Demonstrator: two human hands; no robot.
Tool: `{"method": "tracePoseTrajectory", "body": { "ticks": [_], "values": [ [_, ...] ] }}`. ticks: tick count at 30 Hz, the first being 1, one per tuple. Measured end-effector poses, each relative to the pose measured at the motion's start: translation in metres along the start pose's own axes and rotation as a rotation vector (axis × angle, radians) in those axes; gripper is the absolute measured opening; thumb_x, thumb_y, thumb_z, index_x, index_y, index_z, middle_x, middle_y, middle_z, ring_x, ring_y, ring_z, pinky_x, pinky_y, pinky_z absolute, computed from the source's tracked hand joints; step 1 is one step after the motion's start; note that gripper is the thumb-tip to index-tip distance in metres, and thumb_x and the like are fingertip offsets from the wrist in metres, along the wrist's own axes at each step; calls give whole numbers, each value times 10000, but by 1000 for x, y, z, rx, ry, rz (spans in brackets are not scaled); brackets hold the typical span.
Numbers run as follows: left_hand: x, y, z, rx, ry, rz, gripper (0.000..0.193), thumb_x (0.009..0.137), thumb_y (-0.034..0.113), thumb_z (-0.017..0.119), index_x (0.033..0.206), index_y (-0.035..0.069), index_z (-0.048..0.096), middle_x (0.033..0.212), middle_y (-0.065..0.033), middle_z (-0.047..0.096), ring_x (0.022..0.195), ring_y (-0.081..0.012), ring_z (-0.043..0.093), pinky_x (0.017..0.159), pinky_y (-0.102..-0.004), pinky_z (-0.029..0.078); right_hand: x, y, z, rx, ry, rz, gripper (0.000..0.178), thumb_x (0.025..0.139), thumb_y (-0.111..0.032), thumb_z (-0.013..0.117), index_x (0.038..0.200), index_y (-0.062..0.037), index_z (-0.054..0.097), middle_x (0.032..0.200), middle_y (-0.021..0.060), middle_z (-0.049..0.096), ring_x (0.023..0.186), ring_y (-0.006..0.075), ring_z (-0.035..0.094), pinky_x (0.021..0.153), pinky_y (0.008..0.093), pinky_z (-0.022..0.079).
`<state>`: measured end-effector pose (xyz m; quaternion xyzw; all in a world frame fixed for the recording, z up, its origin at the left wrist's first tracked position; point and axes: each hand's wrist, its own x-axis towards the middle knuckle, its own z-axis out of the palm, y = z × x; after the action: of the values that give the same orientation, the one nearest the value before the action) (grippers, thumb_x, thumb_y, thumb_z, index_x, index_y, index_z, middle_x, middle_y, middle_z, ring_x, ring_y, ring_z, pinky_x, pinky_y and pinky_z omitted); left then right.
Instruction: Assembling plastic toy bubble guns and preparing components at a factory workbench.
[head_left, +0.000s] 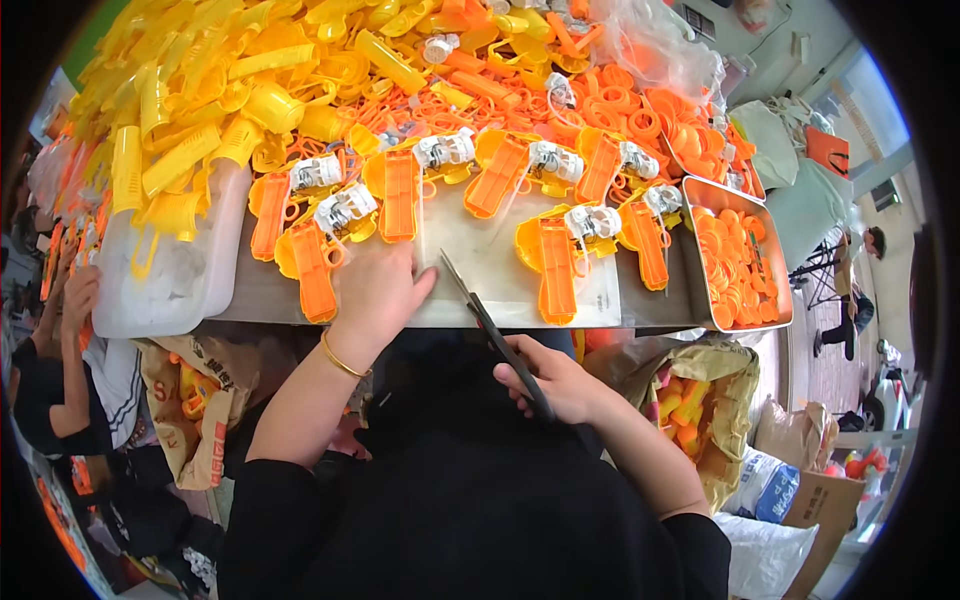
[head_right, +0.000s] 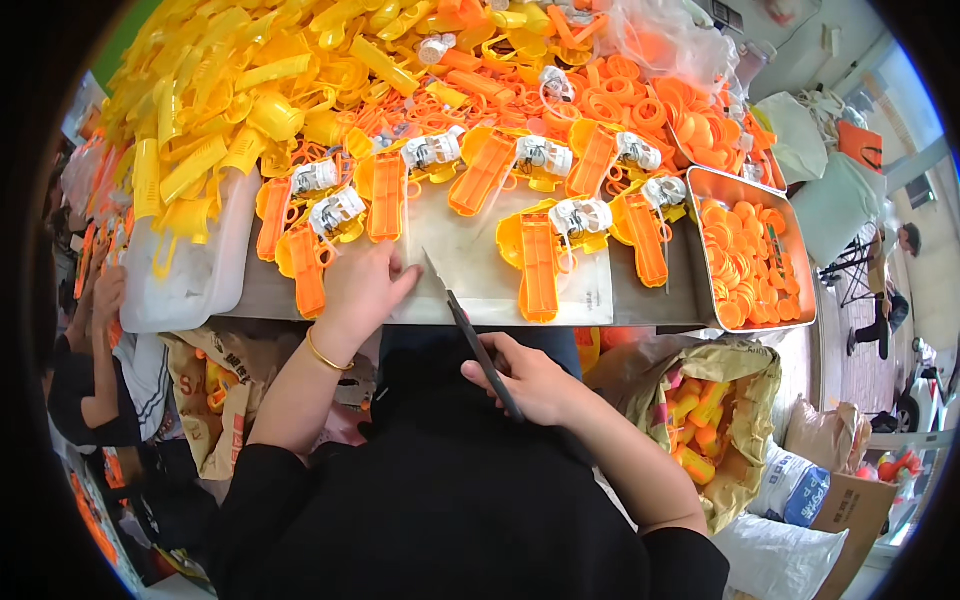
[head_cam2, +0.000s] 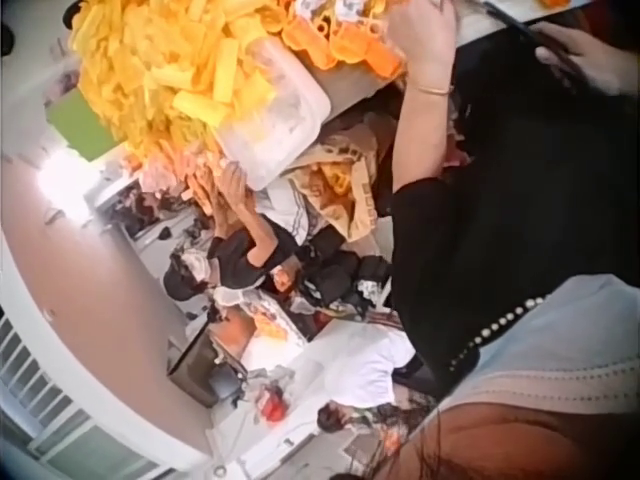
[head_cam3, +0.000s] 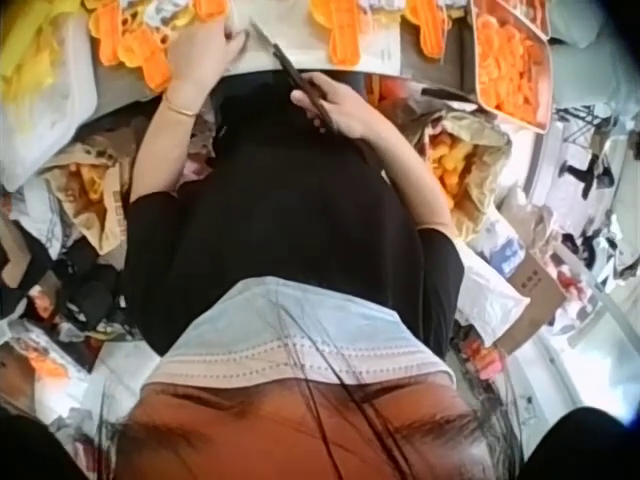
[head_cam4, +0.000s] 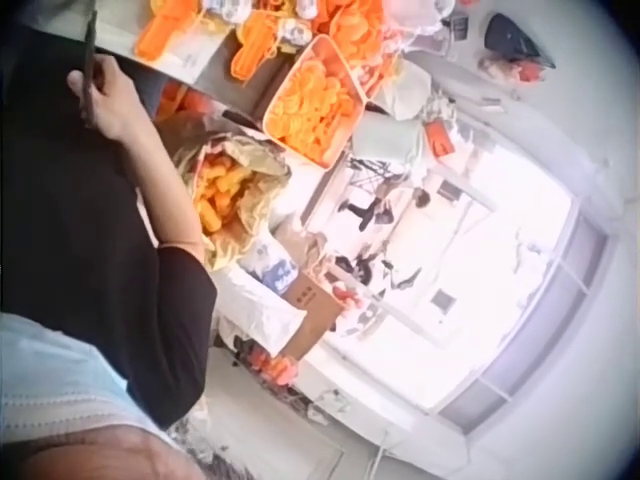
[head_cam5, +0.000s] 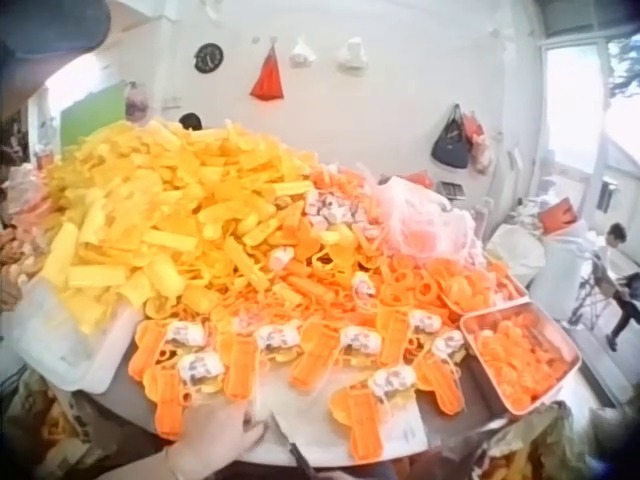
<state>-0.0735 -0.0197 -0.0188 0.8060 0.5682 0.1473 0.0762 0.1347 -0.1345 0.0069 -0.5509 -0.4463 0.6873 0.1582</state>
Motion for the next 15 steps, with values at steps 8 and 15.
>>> {"method": "tracePoseTrajectory", "body": {
  "ticks": [8, 15],
  "values": [
    [-8, -11, -5, -279, 123, -88, 144, 745, 218, 633, 732, 81, 591, 649, -88, 612, 606, -288, 609, 564, -397, 477, 12, 2, 10, -112, -16, -97, 546, 906, -416, 537, 1295, -67, 381, 769, 34, 523, 658, 96, 538, 595, 245, 479],
    [-16, -18, 2, -214, 149, -63, 105, 752, 199, 636, 743, 107, 587, 513, -48, 531, 499, -219, 558, 490, -351, 423, 28, -8, 20, -203, 6, -119, 614, 888, -467, 541, 1249, 9, 400, 725, 95, 575, 676, 171, 578, 645, 299, 461]
  ]
}}
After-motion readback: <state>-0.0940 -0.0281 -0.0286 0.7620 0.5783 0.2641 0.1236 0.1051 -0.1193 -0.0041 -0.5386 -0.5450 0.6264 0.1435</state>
